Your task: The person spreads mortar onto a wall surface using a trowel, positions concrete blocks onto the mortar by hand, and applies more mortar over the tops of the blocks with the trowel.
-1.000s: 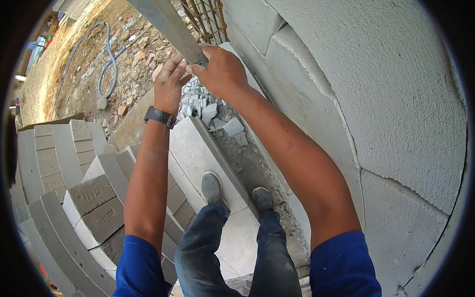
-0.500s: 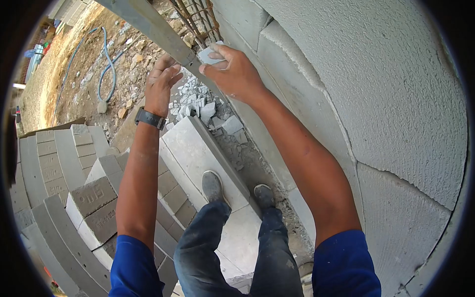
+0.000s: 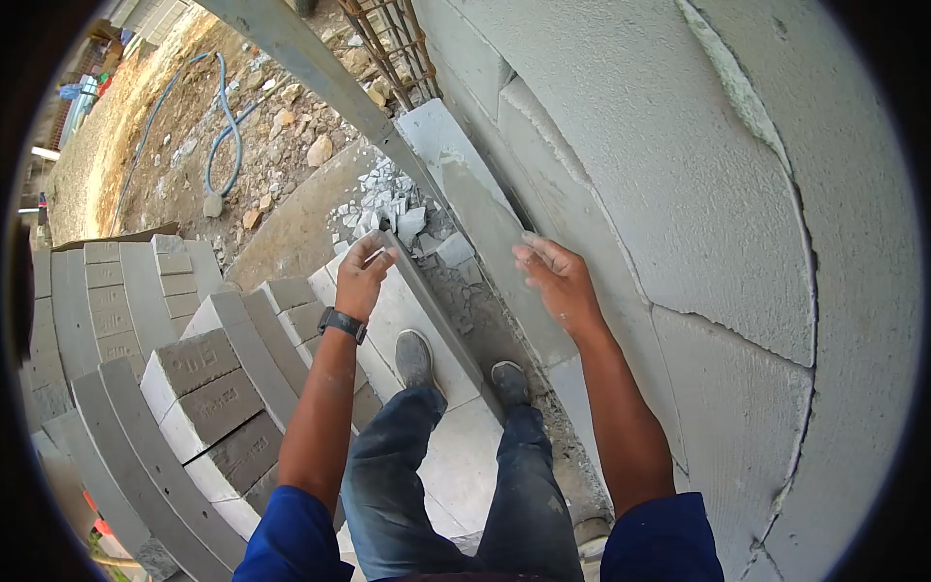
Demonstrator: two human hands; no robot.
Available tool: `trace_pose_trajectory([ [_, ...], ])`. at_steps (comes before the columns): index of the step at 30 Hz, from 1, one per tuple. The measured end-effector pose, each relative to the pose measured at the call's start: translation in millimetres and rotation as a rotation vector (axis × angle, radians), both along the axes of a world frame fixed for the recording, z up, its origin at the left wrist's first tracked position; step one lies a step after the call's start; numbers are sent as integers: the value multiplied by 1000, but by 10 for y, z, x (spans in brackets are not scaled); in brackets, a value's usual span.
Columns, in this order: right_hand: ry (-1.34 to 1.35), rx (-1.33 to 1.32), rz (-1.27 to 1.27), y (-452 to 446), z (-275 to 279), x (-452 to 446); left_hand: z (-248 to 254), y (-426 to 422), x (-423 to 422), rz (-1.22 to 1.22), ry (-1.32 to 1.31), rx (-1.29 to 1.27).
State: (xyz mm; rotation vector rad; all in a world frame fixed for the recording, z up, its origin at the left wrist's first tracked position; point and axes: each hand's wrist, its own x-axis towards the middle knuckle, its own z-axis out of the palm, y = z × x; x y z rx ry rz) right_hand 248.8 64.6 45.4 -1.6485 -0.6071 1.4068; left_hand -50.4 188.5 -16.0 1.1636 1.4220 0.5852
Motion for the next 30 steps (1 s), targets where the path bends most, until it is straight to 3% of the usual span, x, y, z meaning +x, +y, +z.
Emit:
trace_pose_trajectory([
  [4, -48, -132, -31, -540, 328, 130, 127, -676, -495, -124, 253, 121],
  [7, -131, -34, -26, -817, 596, 9, 984, -1210, -718, 66, 478, 69],
  [10, -309, 29, 148, -988, 810, -77, 1259, -1864, -1212, 152, 514, 119],
  [13, -339, 104, 227, -1012, 1358, -272, 2047, -2396, -1491, 210, 611, 71],
  [16, -321, 163, 279, -1055, 1766, -469, 2688, -3033, -1497, 119, 1296, 286],
  [19, -410, 269, 363, -1036, 1636, -536, 2824, -3634, -1938, 159, 935, 125],
  [23, -490, 333, 530, -976, 1836, -725, 2792, -4452, -2168, 368, 925, -7],
  [24, -517, 330, 584, -978, 1891, -779, 2845, -4593, -2151, 394, 927, -142],
  [27, -484, 354, 613, -936, 1970, -985, 2342, -5016, -2227, 429, 896, -16],
  [30, -483, 293, 794, -825, 1945, -1161, 2345, -4983, -2147, 478, 822, -67],
])
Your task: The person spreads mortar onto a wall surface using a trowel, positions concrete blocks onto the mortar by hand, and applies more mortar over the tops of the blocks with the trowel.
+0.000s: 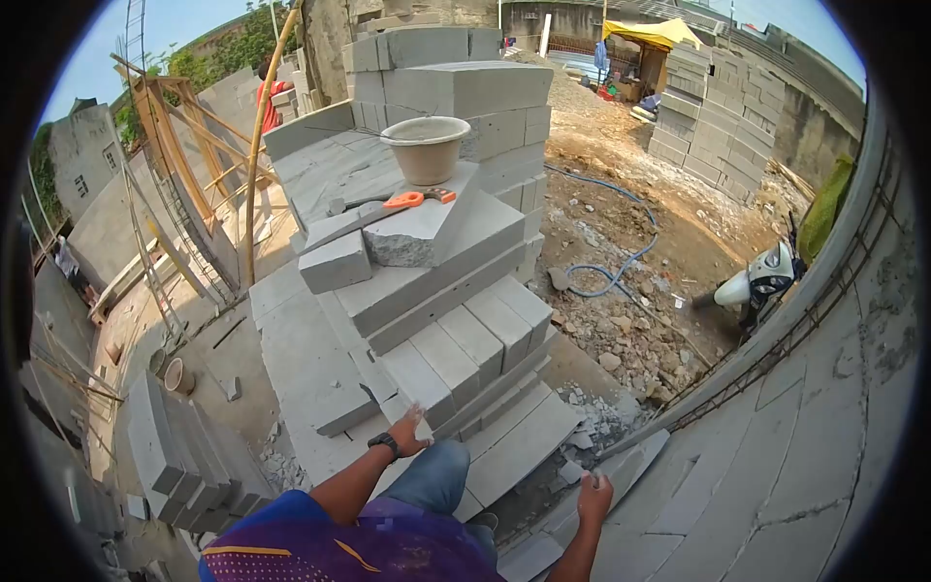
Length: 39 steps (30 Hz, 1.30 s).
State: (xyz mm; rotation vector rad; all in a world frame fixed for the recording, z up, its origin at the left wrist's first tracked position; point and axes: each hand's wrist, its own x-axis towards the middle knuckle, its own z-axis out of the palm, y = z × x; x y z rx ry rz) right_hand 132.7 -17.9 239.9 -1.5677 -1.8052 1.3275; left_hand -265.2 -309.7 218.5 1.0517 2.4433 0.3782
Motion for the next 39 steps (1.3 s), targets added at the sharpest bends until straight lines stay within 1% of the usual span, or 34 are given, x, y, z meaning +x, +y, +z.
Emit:
trace_pose_trajectory([
  [1, 55, 16, 17, 18, -114, -52, -8, 34, 58, 37, -31, -3],
  [2, 107, 26, 42, 46, -299, -143, 122, 84, 138, 71, -64, -25],
  [3, 156, 29, 76, 104, -400, -281, 366, 133, 212, 112, -102, -47],
  [4, 140, 29, 141, 153, -408, -441, 504, 151, 269, 155, -144, -71],
  [6, 104, 8, 264, 117, -416, -737, 295, 85, 239, 157, -176, 67],
  [8, 44, 93, 489, 1, -373, -1122, 209, -39, 200, 80, -213, 157],
  [9, 27, 136, 589, -85, -338, -1337, 227, -163, 209, 114, -209, 152],
  [10, -57, 153, 683, -406, 168, -1607, 277, -267, 294, 139, -207, 147],
  [11, -24, 142, 758, -617, 263, -1876, 279, -376, 366, 155, -205, 140],
  [12, 11, 129, 821, -799, 315, -2072, 104, -526, 398, 211, -198, 150],
  [13, 44, 112, 874, -953, 345, -2222, 80, -716, 400, 265, -225, 144],
  [15, 90, 247, 1000, -1248, 276, -2565, 26, -1141, 458, 363, -287, 129],
  [16, 116, 317, 1065, -1405, 184, -2707, -88, -1378, 454, 441, -304, 153],
  [17, 131, 276, 1077, -1586, 105, -2822, -194, -1623, 466, 495, -311, 136],
  [19, 170, 210, 1096, -1974, -11, -3097, -243, -2158, 358, 599, -311, 112],
  [20, 129, 171, 1127, -2167, -42, -3209, -269, -2457, 284, 649, -288, 138],
  [22, 34, 109, 1186, -2669, 68, -3348, -338, -3107, 158, 746, -251, 205],
  [25, -58, 118, 1286, -3470, 107, -3580, -306, -4367, -159, 913, -144, 284],
  [26, -83, 160, 1312, -3742, 145, -3702, -405, -4898, -320, 957, -59, 243],
  [27, -113, 197, 1336, -4040, 177, -3787, -480, -5463, -477, 1054, 18, 215],
  [28, -149, 226, 1358, -4342, 183, -3833, -100, -6004, -626, 1168, 34, 140],
  [29, -168, 211, 1357, -4608, 178, -3868, -183, -6516, -746, 1303, 230, 80],
  [30, -177, 195, 1361, -4892, 178, -3961, -46, -6982, -864, 1359, 307, 31],
  [31, -175, 175, 1370, -5246, 184, -4123, 206, -7467, -992, 1419, 395, -26],
  [33, -230, 161, 1431, -6049, 430, -4396, 455, -8238, -1138, 1535, 448, 18],
  [36, -234, 102, 1579, -7143, 647, -4756, 773, -9031, -1225, 1603, 182, -61],
  [39, -189, 46, 1749, -8153, 891, -5131, 658, -9370, -1144, 1547, 33, -134],
])
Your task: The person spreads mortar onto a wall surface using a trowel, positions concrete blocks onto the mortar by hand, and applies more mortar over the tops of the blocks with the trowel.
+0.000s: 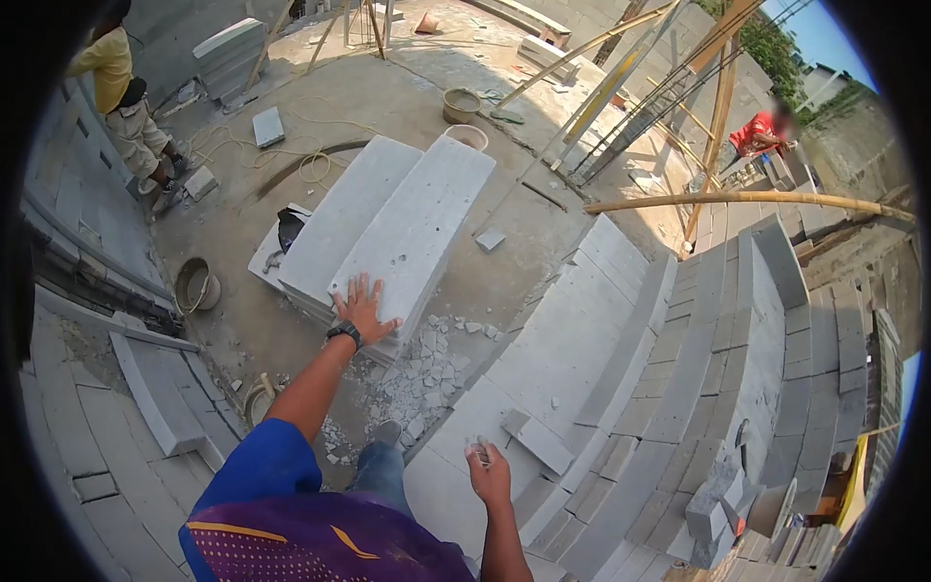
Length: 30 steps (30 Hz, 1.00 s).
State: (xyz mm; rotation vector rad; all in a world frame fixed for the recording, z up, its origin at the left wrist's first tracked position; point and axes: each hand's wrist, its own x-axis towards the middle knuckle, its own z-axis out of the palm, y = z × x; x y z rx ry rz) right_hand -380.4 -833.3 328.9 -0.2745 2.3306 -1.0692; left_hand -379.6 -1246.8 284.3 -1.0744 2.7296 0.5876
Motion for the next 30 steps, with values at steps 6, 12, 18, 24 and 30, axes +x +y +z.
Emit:
trace_pose_trajectory([
  [6, -45, -138, 169, -1405, 26, -555, -177, -49, 77, -30, 36, 66],
  [12, -141, -144, 119, -2151, -292, -960, -224, -111, 107, -44, 93, 190],
  [18, 265, -138, 323, -3027, -500, -1491, -233, -118, 108, -35, 129, 249],
  [24, 277, -184, 479, -3795, -724, -1756, -298, -122, 104, -20, 178, 245],
  [30, -132, -198, 186, -4124, -736, -1861, -490, -108, 47, -19, 243, 261],
])
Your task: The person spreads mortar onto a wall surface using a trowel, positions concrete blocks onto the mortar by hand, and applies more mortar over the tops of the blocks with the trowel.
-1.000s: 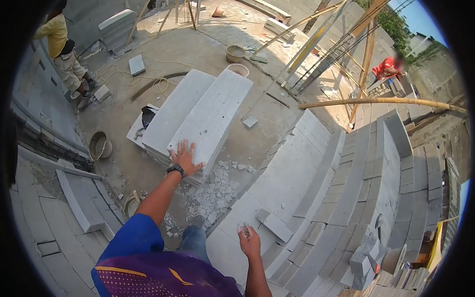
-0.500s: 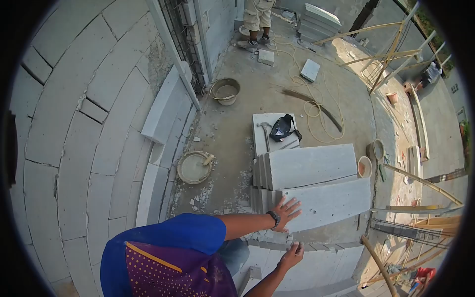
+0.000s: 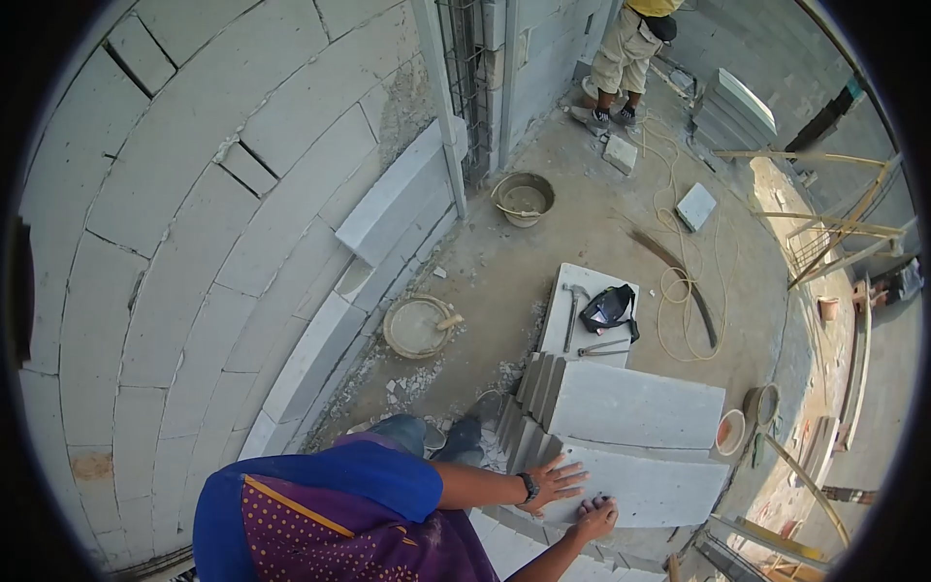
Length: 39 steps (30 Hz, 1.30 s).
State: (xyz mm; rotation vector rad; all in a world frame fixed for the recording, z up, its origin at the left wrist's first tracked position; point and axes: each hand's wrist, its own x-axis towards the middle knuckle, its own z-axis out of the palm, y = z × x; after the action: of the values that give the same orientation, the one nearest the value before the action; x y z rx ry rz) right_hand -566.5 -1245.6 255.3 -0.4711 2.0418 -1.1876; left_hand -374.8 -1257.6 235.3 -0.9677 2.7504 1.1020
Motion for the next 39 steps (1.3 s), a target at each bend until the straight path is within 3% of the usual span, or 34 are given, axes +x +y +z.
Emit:
trace_pose_trajectory([
  [3, 188, 137, 74, -132, -30, -215, 19, -21, 21, -6, 42, 51],
  [6, 820, 63, 249, -233, -252, -526, 30, -44, 42, -42, 31, 74],
  [10, 1103, 208, 325, -602, -269, -828, 258, -424, 365, -190, 90, 154],
  [13, 893, 464, 408, -1031, 82, -641, 231, -739, 998, 172, 283, 463],
  [14, 802, 553, 415, -1183, 228, -481, 176, -793, 1311, 360, 279, 361],
  [15, 851, 448, 495, -1277, 130, -493, 121, -811, 1678, 546, 273, 259],
  [17, 941, 232, 648, -1487, -72, -490, 89, -893, 2524, 880, 130, 291],
  [20, 908, 175, 745, -1820, -52, 96, -212, -721, 3754, 1381, 107, 241],
  [21, 892, 156, 823, -1908, 1, 390, -44, -647, 4127, 1538, 116, 269],
  [23, 852, 123, 978, -2034, 20, 941, -371, -420, 4754, 1721, 111, 182],
  [26, 856, 246, 1048, -2136, -364, 1406, -860, -167, 5571, 1771, 34, -8],
  [31, 980, 562, 912, -2114, -885, 1675, -916, -296, 6623, 1743, -28, -245],
  [35, 932, 463, 845, -1974, -1021, 1699, -1050, -659, 7162, 1584, -112, -336],
  [39, 1088, 616, 707, -1972, -1214, 1856, -1259, -1143, 7482, 1346, -185, -385],
])
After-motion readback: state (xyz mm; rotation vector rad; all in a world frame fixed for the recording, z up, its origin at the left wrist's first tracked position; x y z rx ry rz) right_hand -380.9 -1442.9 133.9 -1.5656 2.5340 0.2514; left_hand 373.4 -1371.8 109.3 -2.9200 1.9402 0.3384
